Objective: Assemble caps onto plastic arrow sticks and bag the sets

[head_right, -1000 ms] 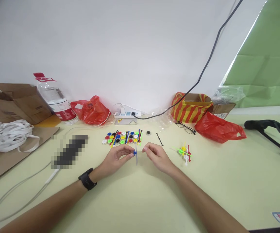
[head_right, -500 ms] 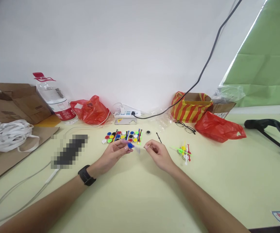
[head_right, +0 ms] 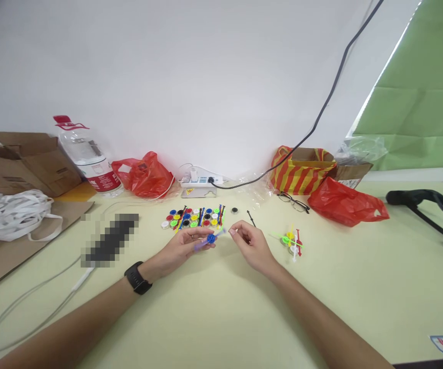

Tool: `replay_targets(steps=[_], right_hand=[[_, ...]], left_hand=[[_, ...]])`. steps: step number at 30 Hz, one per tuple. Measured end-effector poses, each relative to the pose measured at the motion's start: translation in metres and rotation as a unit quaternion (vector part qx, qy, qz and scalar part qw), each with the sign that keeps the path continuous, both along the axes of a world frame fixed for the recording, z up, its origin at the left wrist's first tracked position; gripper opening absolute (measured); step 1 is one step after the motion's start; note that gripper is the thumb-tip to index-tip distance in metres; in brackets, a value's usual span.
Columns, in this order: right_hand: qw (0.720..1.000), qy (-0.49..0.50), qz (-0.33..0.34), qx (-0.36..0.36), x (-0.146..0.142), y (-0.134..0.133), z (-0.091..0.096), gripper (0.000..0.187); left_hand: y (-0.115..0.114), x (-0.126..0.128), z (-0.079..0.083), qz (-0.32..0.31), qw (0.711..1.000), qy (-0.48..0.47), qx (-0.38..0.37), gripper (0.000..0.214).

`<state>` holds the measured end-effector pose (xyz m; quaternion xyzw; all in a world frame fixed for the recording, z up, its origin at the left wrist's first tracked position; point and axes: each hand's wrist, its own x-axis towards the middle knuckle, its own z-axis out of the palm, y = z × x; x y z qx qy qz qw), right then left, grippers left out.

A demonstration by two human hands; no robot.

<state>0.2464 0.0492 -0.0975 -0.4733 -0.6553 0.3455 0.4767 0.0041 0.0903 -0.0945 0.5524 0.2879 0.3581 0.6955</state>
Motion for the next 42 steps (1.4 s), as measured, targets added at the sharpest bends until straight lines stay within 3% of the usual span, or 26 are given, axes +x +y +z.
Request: replay_targets(steps=[13,26,30,36,42], right_hand=[[0.984,-0.147,0.051,0.092,-0.009,-0.012,-0.002,0.021],[0.98,-0.17,0.092,0.041,-0.011,-0.014,0.0,0.014],[0.978,-0.172,0.108,0.039,-0.01,-0.015,0.004,0.011],[0.959,-0.259,0.025,0.113,0.008,-0.006,0.011,0.007],[0.923,-0.335,-0.106,0.159,0.057,0.015,0.017,0.011]], left_hand=[[-0.004,0.001,0.001,-0.049,0.997,0.051,0.027,0.035],[-0.007,0.003,0.001,-0.079,0.99,0.098,0.069,0.03],[-0.008,0.006,0.001,-0.064,0.989,0.111,0.074,0.037],[-0.007,0.004,0.0,-0.044,0.988,0.131,0.075,0.038],[-0.008,0.003,-0.001,-0.043,0.987,0.14,0.06,0.035]])
